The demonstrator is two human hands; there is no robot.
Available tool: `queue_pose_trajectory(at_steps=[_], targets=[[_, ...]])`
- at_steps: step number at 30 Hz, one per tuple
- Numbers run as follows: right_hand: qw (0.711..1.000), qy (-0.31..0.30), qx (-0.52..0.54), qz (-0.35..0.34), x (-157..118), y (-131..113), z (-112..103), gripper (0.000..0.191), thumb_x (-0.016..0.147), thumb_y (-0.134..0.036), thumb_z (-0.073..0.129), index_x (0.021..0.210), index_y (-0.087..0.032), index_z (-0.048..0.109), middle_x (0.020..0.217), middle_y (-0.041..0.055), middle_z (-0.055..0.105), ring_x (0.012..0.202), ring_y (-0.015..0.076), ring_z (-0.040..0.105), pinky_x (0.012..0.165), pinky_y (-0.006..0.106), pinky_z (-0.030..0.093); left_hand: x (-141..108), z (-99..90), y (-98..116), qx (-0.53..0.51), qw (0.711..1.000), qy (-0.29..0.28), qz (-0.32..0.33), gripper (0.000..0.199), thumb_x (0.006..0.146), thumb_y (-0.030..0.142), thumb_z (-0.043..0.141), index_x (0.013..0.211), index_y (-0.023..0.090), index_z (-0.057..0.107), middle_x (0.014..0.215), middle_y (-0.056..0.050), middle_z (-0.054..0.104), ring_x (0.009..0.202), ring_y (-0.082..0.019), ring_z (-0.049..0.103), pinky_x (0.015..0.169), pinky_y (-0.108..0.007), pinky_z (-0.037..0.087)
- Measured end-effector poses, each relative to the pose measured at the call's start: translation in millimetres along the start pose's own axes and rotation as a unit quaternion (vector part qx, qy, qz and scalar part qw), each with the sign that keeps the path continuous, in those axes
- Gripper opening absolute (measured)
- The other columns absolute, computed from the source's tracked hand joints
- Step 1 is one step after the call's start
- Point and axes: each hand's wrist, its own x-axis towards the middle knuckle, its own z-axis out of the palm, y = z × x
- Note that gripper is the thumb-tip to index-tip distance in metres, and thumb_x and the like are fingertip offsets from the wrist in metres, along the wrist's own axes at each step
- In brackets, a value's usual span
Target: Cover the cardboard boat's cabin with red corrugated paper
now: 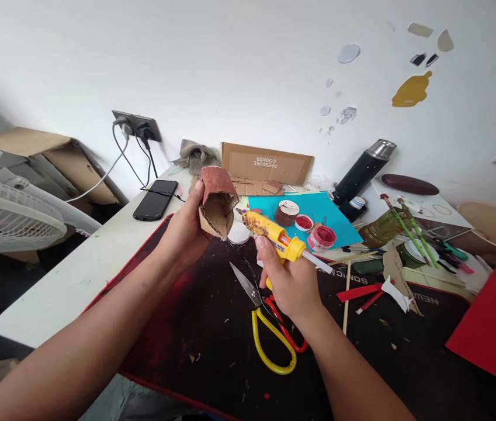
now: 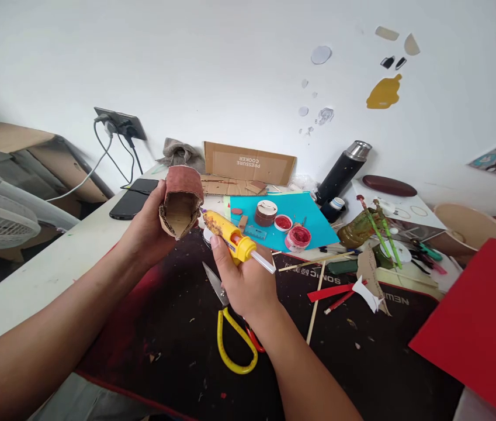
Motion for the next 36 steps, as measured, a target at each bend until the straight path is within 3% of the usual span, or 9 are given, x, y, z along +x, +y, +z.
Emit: queue_pose_trajectory(at_steps=[6,9,13,15,19,26,30,33,36], targets=[[0.999,0.014,0.025,0.021,0,1,0,0.049,0.11,-0.065,0.06,0.111,-0.02,0.08,0.081,0.0036,0.075,0.05,0.0142,0.064,0.043,0.025,0.045,-6,8.2,0,0.005,1.0,0.014,-0.024,0.04,0.104,0.057,0.07,0.111,0.019,0.081,0.097,-0.005,0.084,0.081,-0.019,0.076,0.07,-0.027,0.06],[0.999,0.01,0.026,0.042,1,4,-1,0.052,0.109,-0.068,0.058,0.11,-0.02,0.079,0.077,0.0023,0.073,0.047,0.0139,0.062,0.043,0.026,0.045,-5,12.1,7,0.001,0.999,0.036,-0.018,0.038,0.107,0.053,0.066,0.108,0.019,0.08,0.093,-0.005,0.083,0.08,-0.019,0.076,0.067,-0.026,0.058],[0.997,-0.013,-0.028,0.074,3,11,-3,0.055,0.112,-0.068,0.052,0.103,-0.021,0.078,0.072,0.0023,0.072,0.045,0.0162,0.063,0.047,0.029,0.048,3,8.3,33,-0.035,0.989,0.118,0.077,0.032,0.114,0.045,0.057,0.111,0.021,0.078,0.095,-0.003,0.084,0.083,-0.016,0.073,0.068,-0.024,0.056],[0.992,-0.027,-0.11,0.048,4,14,-1,0.048,0.111,-0.062,0.056,0.1,-0.021,0.079,0.076,0.0058,0.077,0.054,0.0204,0.07,0.054,0.031,0.05,8,2.7,47,-0.047,0.983,0.134,0.113,0.038,0.115,0.048,0.052,0.112,0.019,0.077,0.093,-0.003,0.083,0.086,-0.017,0.073,0.071,-0.026,0.056],[0.96,-0.082,-0.266,-0.029,5,13,10,0.03,0.105,-0.05,0.07,0.11,-0.023,0.08,0.094,0.0093,0.085,0.086,0.0295,0.08,0.072,0.035,0.052,16,-7.9,63,-0.05,0.98,0.124,0.147,0.038,0.115,0.047,0.052,0.116,0.017,0.076,0.097,-0.003,0.083,0.089,-0.017,0.073,0.074,-0.028,0.057],[0.87,-0.242,-0.428,-0.04,6,-6,47,0.038,0.104,-0.055,0.072,0.115,-0.019,0.075,0.108,0.0107,0.084,0.092,0.0321,0.082,0.07,0.036,0.053,21,-12.1,62,-0.055,0.976,0.114,0.176,0.034,0.107,0.051,0.066,0.117,0.021,0.077,0.104,-0.003,0.082,0.087,-0.017,0.074,0.067,-0.026,0.057],[0.867,-0.287,-0.405,-0.043,12,-12,66,0.064,0.099,-0.077,0.068,0.122,-0.018,0.075,0.111,0.0127,0.082,0.096,0.0352,0.081,0.074,0.041,0.058,20,-13.3,64,-0.059,0.972,0.089,0.209,0.03,0.104,0.049,0.073,0.114,0.022,0.078,0.112,-0.002,0.082,0.095,-0.017,0.075,0.072,-0.025,0.061],[0.871,-0.345,-0.345,-0.054,17,-15,67,0.08,0.09,-0.086,0.073,0.132,-0.017,0.076,0.116,0.0138,0.08,0.103,0.0347,0.079,0.081,0.041,0.059,20,-15.1,66,-0.064,0.969,0.088,0.222,0.026,0.104,0.047,0.073,0.112,0.022,0.079,0.113,-0.001,0.082,0.098,-0.018,0.075,0.076,-0.026,0.064],[0.902,-0.33,-0.277,-0.039,20,-17,48,0.055,0.102,-0.064,0.077,0.138,-0.021,0.076,0.118,0.0102,0.081,0.103,0.0263,0.078,0.083,0.035,0.056,19,-13.6,66,-0.073,0.971,0.087,0.211,0.027,0.105,0.047,0.072,0.112,0.022,0.079,0.113,-0.002,0.082,0.1,-0.018,0.076,0.078,-0.026,0.064]])
